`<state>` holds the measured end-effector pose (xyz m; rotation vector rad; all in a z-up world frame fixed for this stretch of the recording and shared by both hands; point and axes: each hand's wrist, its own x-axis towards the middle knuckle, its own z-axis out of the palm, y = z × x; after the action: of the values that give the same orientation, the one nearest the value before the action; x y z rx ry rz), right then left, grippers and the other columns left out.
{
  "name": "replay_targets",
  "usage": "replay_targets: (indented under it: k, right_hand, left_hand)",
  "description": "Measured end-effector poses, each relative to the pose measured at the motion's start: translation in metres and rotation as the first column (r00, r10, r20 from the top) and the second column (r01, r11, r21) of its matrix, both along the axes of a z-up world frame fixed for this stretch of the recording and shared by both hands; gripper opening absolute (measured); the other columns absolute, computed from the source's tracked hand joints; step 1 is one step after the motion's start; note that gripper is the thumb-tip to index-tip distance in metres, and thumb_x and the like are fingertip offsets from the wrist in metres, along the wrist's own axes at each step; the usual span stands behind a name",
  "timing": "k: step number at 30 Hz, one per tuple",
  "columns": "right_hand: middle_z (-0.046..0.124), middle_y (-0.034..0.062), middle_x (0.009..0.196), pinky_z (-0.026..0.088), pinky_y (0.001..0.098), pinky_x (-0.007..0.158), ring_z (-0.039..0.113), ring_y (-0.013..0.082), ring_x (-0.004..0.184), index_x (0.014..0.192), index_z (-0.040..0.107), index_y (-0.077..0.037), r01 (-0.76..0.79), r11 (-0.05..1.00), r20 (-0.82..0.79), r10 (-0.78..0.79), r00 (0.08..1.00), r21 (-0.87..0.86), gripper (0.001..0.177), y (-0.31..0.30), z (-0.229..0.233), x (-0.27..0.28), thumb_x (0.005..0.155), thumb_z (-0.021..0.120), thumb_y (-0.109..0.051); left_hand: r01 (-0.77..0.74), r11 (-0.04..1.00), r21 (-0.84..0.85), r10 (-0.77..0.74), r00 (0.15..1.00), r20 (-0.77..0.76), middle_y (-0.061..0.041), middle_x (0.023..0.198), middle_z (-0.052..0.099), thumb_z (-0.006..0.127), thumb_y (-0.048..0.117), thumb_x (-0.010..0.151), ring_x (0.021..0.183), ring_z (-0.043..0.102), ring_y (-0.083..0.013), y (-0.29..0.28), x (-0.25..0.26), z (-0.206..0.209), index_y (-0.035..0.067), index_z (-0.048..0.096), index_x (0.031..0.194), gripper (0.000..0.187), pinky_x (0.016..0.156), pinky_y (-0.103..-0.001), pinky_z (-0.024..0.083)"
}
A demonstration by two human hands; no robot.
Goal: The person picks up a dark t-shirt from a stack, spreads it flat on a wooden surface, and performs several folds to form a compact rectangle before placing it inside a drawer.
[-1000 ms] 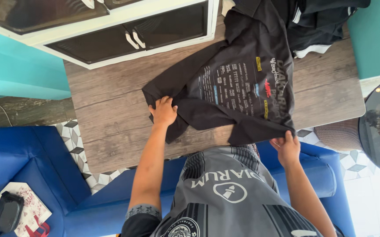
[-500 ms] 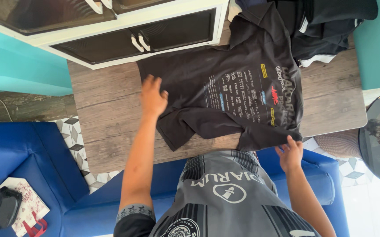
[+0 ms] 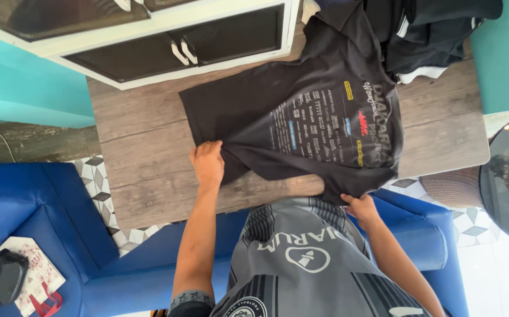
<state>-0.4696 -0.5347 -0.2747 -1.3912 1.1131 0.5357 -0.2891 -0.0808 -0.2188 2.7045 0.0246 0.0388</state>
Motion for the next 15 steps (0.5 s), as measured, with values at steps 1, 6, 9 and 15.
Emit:
replay_targets:
  k: [1, 6, 9, 15]
  right_hand:
    - [0.070, 0.0101, 0.102, 0.051, 0.0368, 0.079, 0.062, 0.0225, 0.087, 0.117, 0.066, 0.001, -0.002, 1.000, -0.001, 0.002, 1.000, 0.000, 0.032, -0.007, 0.006, -0.009, 0.090, 0.076, -0.014]
    - [0.071, 0.0144, 0.115, 0.052, 0.0417, 0.087, 0.068, 0.0278, 0.104, 0.121, 0.065, 0.003, 0.160, 0.940, 0.232, -0.235, 0.944, 0.301, 0.031, -0.034, 0.051, -0.033, 0.090, 0.062, -0.003]
    - [0.070, 0.0109, 0.119, 0.051, 0.0389, 0.098, 0.066, 0.0258, 0.112, 0.125, 0.064, 0.000, 0.200, 0.916, 0.303, -0.312, 0.900, 0.348, 0.039, -0.027, 0.072, -0.047, 0.086, 0.060, 0.003]
    - [0.069, 0.0130, 0.122, 0.052, 0.0390, 0.099, 0.067, 0.0271, 0.112, 0.127, 0.060, 0.002, 0.258, 0.894, 0.264, -0.365, 0.893, 0.366, 0.045, -0.033, 0.072, -0.085, 0.083, 0.056, 0.005]
  left_hand:
    - [0.005, 0.999, 0.046, -0.010, 0.993, 0.120, -0.001, 0.113, 0.074, 0.068, 0.002, 0.088, 0.116, 0.065, -0.0246, 0.001, -0.002, 0.004, 0.018, 0.075, 0.113, 0.030, 0.116, -0.052, 0.035]
    - [0.023, 0.989, 0.149, -0.069, 0.948, 0.310, -0.009, 0.129, 0.071, 0.066, -0.001, 0.083, 0.129, 0.059, -0.0310, 0.003, -0.027, 0.038, 0.013, 0.075, 0.114, 0.035, 0.115, -0.058, 0.028]
    - [0.088, 0.996, -0.015, -0.077, 0.929, 0.362, -0.006, 0.125, 0.072, 0.063, -0.004, 0.086, 0.130, 0.062, -0.0299, 0.005, -0.054, 0.054, 0.009, 0.071, 0.109, 0.028, 0.119, -0.056, 0.030]
    - [0.143, 0.989, 0.026, -0.142, 0.989, -0.030, -0.009, 0.095, 0.070, 0.063, 0.007, 0.093, 0.101, 0.064, -0.0303, 0.019, -0.148, 0.086, 0.009, 0.068, 0.106, 0.014, 0.115, -0.056, 0.035]
